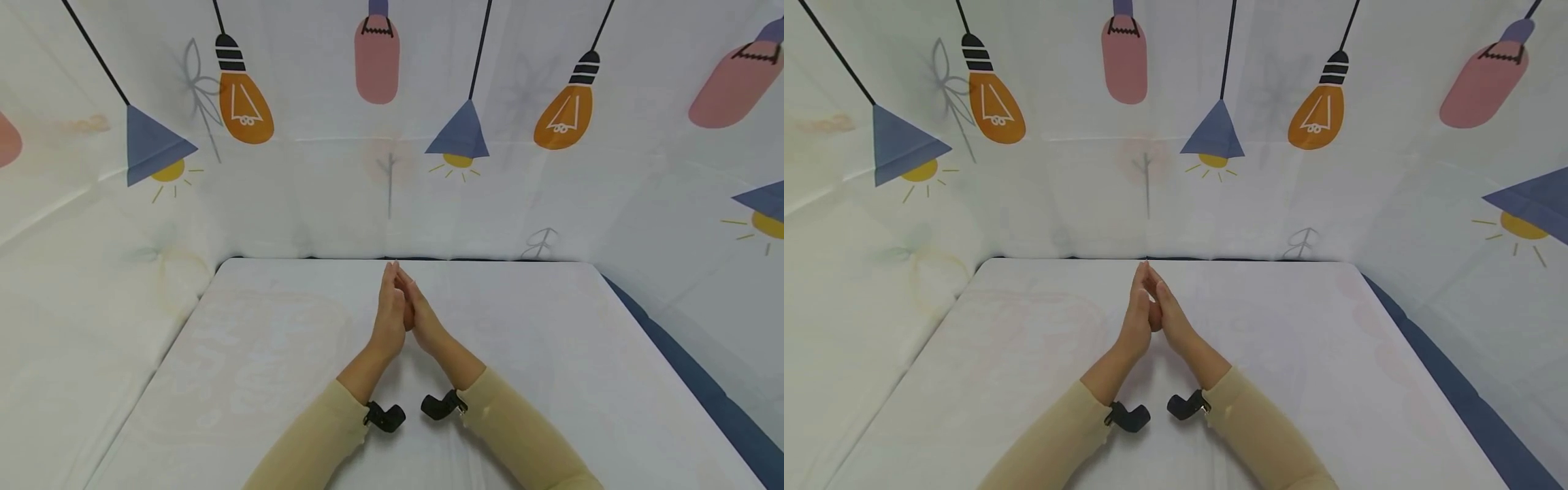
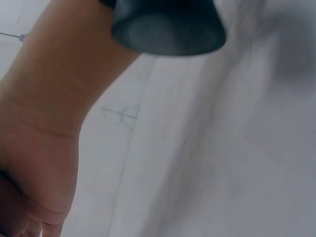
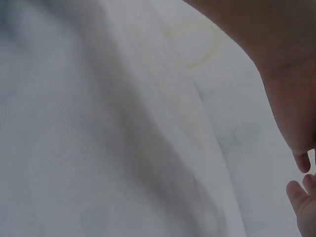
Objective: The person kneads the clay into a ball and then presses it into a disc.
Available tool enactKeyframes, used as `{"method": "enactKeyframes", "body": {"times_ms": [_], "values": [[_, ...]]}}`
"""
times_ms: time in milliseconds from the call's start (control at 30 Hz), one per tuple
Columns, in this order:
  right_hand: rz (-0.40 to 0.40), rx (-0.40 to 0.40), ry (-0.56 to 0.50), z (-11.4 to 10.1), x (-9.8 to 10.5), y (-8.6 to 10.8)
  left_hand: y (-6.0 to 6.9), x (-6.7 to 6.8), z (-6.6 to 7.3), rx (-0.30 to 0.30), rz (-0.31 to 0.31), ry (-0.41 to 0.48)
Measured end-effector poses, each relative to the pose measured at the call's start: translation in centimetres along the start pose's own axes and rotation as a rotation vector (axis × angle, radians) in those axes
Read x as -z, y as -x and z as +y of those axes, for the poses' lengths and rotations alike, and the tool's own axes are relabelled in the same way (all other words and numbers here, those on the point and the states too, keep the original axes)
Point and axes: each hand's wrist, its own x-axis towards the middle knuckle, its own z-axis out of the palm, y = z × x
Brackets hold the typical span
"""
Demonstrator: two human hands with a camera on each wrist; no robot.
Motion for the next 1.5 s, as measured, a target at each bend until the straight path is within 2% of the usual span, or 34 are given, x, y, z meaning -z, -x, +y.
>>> {"method": "enactKeyframes", "body": {"times_ms": [100,167,267,333,467,700,833,967,1200,1400,1500], "values": [[-0.017,0.006,0.002,-0.3,-0.6,0.4,-0.3,0.1,-0.3,0.011,0.072,0.014],[-0.024,0.009,-0.004,-0.6,-0.9,0.6,-0.5,0.2,-0.6,0.012,0.099,0.035],[-0.03,0.006,-0.034,-1.0,-1.0,0.9,-0.7,0.6,-1.1,0.031,0.108,0.05],[-0.04,0.016,-0.055,-1.4,-1.0,1.0,-0.7,0.7,-1.3,0.05,0.106,0.028],[-0.043,0.048,-0.088,-2.1,-0.8,1.2,-0.7,0.9,-1.9,0.08,0.062,-0.005],[0.059,0.057,-0.081,-2.9,0.2,0.5,-0.1,0.6,-1.8,0.05,-0.117,-0.048],[0.123,0.028,-0.052,-2.9,0.7,0.1,0.3,0.3,-1.3,0.018,-0.204,-0.011],[0.155,-0.015,-0.01,-2.6,1.1,-0.3,0.6,0.0,-1.3,-0.009,-0.25,0.047],[0.187,-0.031,0.03,-1.7,1.9,-1.0,1.0,0.0,-0.8,-0.029,-0.277,0.162],[0.176,-0.054,0.061,-0.8,2.1,-1.2,0.7,0.3,-0.2,-0.091,-0.229,0.268],[0.146,-0.081,0.085,-0.4,2.0,-1.0,0.4,0.5,0.0,-0.117,-0.195,0.317]]}}
